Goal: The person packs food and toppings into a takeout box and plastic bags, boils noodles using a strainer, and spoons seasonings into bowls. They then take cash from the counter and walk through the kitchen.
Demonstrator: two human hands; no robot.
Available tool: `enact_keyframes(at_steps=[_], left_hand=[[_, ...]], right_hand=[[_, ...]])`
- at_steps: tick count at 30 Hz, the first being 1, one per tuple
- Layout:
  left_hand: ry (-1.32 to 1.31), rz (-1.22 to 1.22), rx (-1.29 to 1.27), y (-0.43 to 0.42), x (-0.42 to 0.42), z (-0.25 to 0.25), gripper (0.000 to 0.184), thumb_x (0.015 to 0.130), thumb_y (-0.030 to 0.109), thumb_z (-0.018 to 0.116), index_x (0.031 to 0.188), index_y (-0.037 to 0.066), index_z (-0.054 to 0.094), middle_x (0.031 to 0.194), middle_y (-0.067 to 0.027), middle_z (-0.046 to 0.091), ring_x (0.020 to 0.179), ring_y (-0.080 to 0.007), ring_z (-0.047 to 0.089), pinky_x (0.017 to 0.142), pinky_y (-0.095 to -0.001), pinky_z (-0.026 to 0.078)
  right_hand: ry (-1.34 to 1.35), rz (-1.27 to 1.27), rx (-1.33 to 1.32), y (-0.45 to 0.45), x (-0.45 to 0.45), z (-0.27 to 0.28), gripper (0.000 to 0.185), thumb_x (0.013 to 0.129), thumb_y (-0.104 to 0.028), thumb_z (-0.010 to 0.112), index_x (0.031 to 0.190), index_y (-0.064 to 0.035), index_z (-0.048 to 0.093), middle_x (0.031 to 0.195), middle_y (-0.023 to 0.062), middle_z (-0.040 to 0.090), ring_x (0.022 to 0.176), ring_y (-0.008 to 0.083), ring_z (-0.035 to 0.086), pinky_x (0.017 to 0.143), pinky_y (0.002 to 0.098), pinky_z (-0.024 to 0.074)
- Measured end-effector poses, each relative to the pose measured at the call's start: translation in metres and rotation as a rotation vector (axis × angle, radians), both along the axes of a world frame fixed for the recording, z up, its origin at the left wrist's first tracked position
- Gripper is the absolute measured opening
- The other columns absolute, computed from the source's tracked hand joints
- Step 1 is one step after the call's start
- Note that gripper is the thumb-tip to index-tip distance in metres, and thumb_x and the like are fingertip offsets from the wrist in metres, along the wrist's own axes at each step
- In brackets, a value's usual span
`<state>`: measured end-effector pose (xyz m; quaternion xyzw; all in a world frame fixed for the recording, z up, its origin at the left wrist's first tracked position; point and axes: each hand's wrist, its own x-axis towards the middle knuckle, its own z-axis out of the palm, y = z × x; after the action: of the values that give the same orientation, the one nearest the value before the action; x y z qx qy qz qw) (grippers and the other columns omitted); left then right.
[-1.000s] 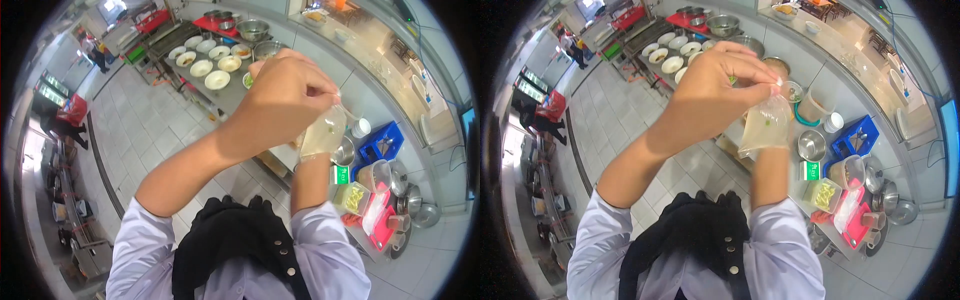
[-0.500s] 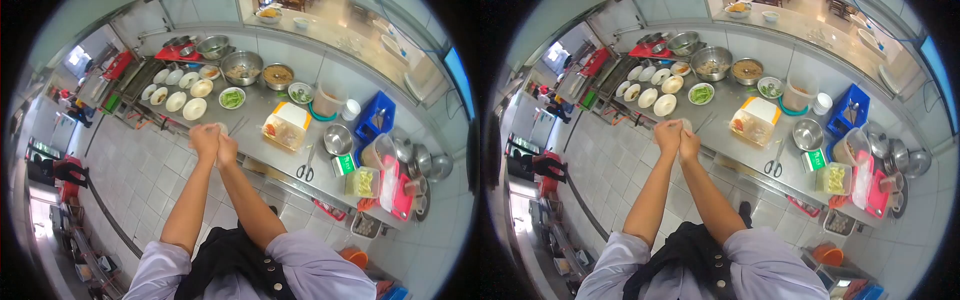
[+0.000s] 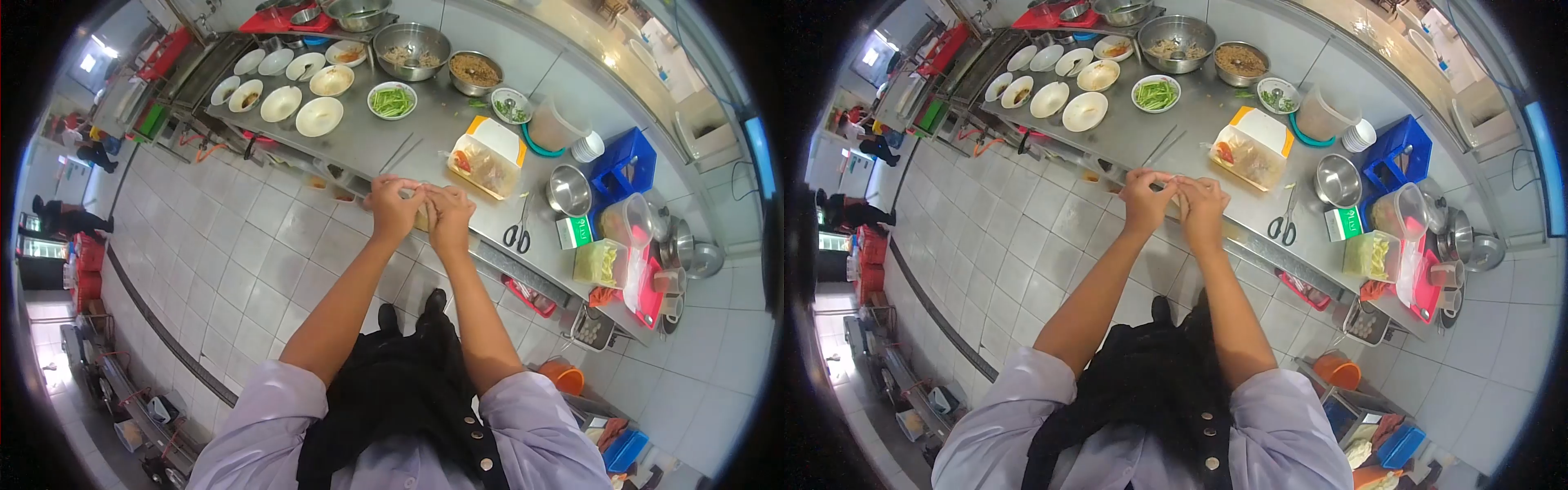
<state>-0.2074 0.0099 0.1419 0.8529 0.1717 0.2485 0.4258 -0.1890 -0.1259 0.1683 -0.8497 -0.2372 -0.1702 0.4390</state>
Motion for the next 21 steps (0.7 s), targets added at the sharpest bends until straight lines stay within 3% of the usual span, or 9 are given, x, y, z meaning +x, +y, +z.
enact_keyframes(at_steps=[8, 14, 17, 21], left_hand=[[-0.099, -0.273, 0.049, 0.014, 0.042, -0.021, 0.013, 0.085, 0.02, 0.086, 0.095, 0.019, 0.078, 0.116, 0.0065, 0.077, 0.131, -0.0267, 0.052, 0.113, -0.05, 0.034], [-0.08, -0.428, 0.121, 0.035, 0.083, -0.057, 0.012, 0.086, 0.019, 0.083, 0.095, 0.02, 0.075, 0.112, 0.0091, 0.076, 0.131, -0.0249, 0.051, 0.113, -0.0478, 0.028], [-0.013, -0.516, 0.171, 0.047, 0.096, -0.074, 0.012, 0.085, 0.022, 0.083, 0.094, 0.02, 0.076, 0.11, 0.0104, 0.076, 0.131, -0.0242, 0.052, 0.112, -0.0468, 0.027], [-0.009, -0.567, 0.18, 0.051, 0.108, -0.085, 0.012, 0.083, 0.023, 0.084, 0.091, 0.021, 0.076, 0.106, 0.0114, 0.076, 0.129, -0.0221, 0.054, 0.111, -0.0466, 0.027]], right_hand=[[0.397, 0.133, 0.007, -0.022, 0.069, -0.023, 0.015, 0.103, -0.021, 0.07, 0.105, -0.0121, 0.081, 0.101, 0.0073, 0.079, 0.098, 0.0275, 0.068, 0.095, 0.046, 0.04], [0.463, 0.109, -0.09, -0.015, 0.113, -0.066, 0.016, 0.103, -0.024, 0.071, 0.104, -0.0117, 0.08, 0.092, 0.0107, 0.078, 0.091, 0.031, 0.07, 0.097, 0.0453, 0.0385], [0.421, 0.025, -0.181, -0.007, 0.113, -0.074, 0.016, 0.103, -0.023, 0.069, 0.104, -0.0114, 0.08, 0.09, 0.0088, 0.077, 0.091, 0.0301, 0.069, 0.095, 0.0453, 0.0376], [0.555, 0.018, -0.154, -0.008, 0.118, -0.099, 0.017, 0.104, -0.021, 0.068, 0.104, -0.0094, 0.08, 0.089, 0.0085, 0.077, 0.091, 0.0298, 0.067, 0.095, 0.0469, 0.0372]])
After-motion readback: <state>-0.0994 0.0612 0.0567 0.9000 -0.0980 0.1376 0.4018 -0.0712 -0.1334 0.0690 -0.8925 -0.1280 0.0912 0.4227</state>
